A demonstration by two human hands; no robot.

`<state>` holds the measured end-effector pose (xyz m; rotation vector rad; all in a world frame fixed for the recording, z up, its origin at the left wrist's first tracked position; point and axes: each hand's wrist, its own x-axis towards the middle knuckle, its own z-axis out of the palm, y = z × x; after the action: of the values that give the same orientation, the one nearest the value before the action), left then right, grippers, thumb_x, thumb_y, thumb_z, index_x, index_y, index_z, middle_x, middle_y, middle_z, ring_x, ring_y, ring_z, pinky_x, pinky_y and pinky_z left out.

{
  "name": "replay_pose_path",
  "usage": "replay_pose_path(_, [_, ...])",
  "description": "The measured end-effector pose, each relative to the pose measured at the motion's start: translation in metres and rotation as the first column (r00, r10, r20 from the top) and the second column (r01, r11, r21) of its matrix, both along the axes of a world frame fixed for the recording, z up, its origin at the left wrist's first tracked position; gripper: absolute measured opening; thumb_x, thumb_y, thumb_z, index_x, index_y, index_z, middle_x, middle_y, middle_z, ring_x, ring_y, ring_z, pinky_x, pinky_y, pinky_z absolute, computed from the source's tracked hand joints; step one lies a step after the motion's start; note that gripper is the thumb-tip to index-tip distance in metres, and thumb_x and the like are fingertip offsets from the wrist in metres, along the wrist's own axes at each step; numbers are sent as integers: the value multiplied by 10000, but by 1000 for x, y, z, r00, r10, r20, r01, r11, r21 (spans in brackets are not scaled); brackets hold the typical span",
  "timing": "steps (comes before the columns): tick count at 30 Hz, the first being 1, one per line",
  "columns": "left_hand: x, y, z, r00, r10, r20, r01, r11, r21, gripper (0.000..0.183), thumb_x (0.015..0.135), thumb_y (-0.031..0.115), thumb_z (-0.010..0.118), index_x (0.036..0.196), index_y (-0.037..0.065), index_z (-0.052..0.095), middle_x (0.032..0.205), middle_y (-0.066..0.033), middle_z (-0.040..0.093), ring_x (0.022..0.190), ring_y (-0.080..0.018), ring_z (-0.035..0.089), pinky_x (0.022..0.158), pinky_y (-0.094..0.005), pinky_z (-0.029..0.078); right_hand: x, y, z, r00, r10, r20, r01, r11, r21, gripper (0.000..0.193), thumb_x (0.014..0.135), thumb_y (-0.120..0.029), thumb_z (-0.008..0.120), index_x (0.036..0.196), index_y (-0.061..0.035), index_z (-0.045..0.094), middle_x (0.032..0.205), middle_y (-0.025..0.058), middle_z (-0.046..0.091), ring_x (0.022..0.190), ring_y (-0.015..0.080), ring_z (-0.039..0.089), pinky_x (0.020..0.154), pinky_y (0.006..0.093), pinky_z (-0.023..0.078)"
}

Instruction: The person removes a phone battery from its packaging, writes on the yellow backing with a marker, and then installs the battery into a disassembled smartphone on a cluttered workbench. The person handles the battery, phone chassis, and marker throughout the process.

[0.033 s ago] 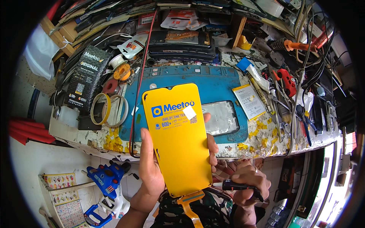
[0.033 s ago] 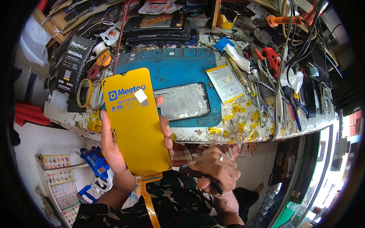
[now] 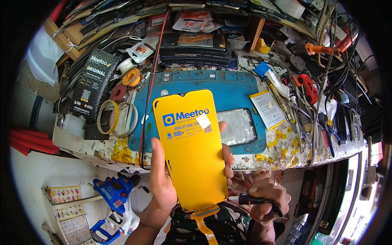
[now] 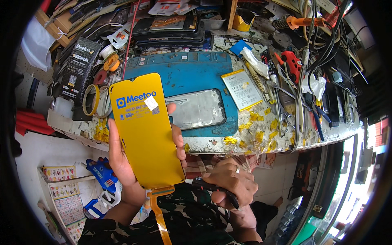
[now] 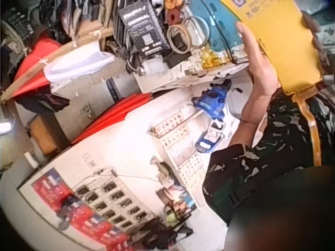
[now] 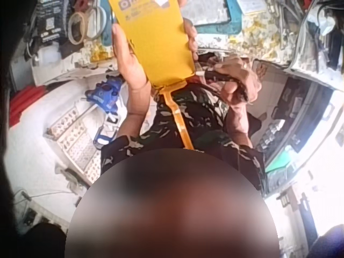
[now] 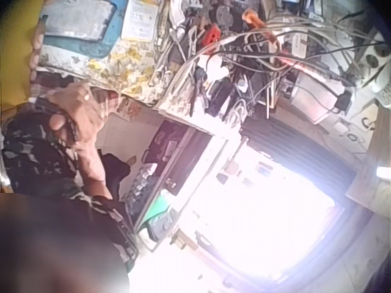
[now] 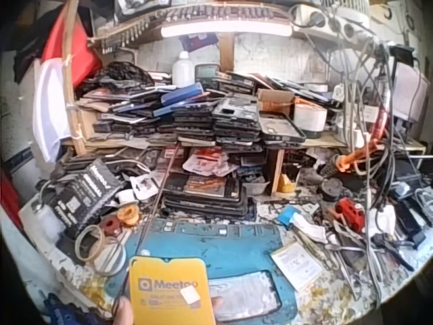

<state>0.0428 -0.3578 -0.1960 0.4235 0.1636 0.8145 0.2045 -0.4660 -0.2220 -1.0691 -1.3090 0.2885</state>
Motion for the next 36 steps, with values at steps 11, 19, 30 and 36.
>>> replay_pose_path(11, [2, 6, -2, 1000, -7, 14, 6, 1000, 25, 1037, 907, 795, 238, 1491, -61, 267, 1106, -242, 587, 919, -279, 631, 792, -385, 521, 1, 6, -4, 999, -42, 20, 42, 999, 13, 442, 975, -413, 591, 878, 16, 631, 736, 99, 695, 621, 241, 660, 586, 351, 535])
replay_pose_path(19, [0, 3, 1, 998, -64, 21, 65, 997, -28, 1043, 904, 800, 214, 1497, -58, 253, 1188, -268, 572, 991, -315, 642, 841, -412, 536, -2, 7, -5, 995, -99, -22, 99, 995, 9, 509, 986, -471, 548, 858, 19, 597, 684, 112, 636, 561, 223, 597, 549, 360, 491])
replay_pose_path(30, [-10, -19, -10, 964, -220, -153, 220, 975, -15, 966, 955, 721, 166, 1491, -76, 270, 1396, -286, 491, 1164, -355, 609, 951, -440, 512, 9, 22, 0, 995, -90, -48, 91, 995, 30, 448, 974, -411, 604, 885, 25, 657, 772, 106, 698, 654, 264, 665, 650, 365, 541])
replay_pose_path(36, [-14, -22, -14, 968, -215, -132, 211, 977, -44, 964, 955, 721, 165, 1490, -74, 278, 1398, -281, 492, 1162, -354, 612, 942, -436, 515, 7, 25, 0, 996, -87, -18, 88, 994, 58, 394, 973, -346, 625, 884, 37, 653, 750, 101, 697, 652, 243, 672, 613, 336, 541])
